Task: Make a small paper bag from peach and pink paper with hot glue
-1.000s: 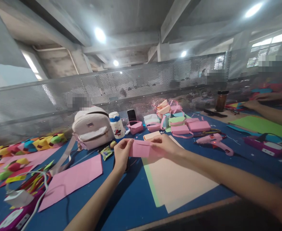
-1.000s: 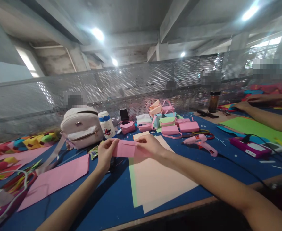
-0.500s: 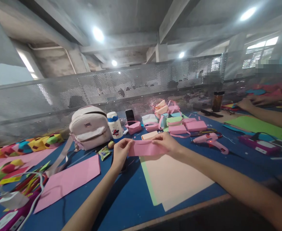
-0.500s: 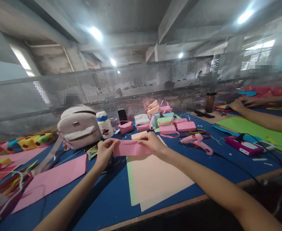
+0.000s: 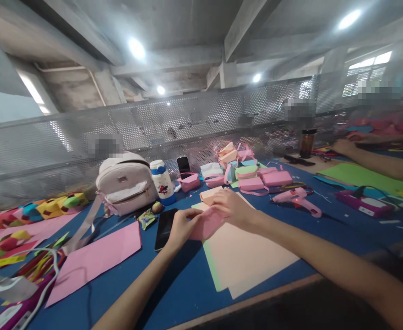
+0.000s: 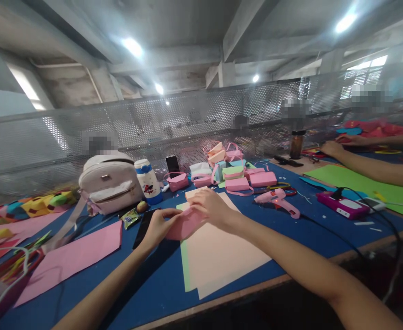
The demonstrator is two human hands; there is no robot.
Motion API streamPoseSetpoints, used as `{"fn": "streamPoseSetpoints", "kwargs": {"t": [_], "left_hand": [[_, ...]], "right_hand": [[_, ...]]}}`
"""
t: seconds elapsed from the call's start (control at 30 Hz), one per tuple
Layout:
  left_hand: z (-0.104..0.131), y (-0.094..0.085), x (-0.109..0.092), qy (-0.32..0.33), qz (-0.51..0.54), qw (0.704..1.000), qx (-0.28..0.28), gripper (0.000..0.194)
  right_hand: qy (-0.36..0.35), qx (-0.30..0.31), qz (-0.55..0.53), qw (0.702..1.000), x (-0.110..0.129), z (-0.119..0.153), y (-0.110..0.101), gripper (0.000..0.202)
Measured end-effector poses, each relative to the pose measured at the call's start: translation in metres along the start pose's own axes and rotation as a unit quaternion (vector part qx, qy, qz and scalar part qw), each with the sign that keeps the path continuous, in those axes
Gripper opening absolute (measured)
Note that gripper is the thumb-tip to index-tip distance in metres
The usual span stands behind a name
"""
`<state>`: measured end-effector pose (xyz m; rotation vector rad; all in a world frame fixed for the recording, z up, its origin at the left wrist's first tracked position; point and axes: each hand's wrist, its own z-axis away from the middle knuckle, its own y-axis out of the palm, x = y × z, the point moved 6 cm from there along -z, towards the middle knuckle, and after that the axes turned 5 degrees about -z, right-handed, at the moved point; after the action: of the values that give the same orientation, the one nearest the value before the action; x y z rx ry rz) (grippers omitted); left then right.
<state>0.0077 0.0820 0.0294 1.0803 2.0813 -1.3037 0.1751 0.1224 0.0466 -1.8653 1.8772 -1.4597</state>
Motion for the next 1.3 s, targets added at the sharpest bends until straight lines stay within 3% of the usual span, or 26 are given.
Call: {"fn": "streamPoseSetpoints", "kwargs": {"t": [0.17, 0.27, 0.63, 1.1, 1.3], "left_hand": [[-0.003, -0.011, 0.002, -0.001, -0.012, 1.0, -0.023, 0.02], [-0.004, -0.013, 0.004, -0.002, -0.013, 1.0, -0.026, 0.022], [-0.005, -0.008, 0.001, -0.006, 0.002, 1.0, 0.009, 0.02], [-0.005, -0.005, 0.001, -0.014, 0.01, 0.999, 0.046, 0.02], [-0.006, -0.001, 0.002, -0.027, 0.013, 0.997, 0.076, 0.022]], "right_hand": [[0.071, -0.056, -0.074, 0.993, -0.038, -0.002, -0.017, 0.028], [0.098, -0.072, -0.124, 0.985, -0.049, -0.001, -0.018, 0.03], [0.107, -0.049, -0.189, 0.975, -0.027, 0.004, -0.013, 0.029], [0.142, -0.058, -0.172, 0.973, -0.035, 0.004, -0.014, 0.022], [0.16, -0.05, -0.157, 0.973, -0.053, 0.003, -0.013, 0.018]]}}
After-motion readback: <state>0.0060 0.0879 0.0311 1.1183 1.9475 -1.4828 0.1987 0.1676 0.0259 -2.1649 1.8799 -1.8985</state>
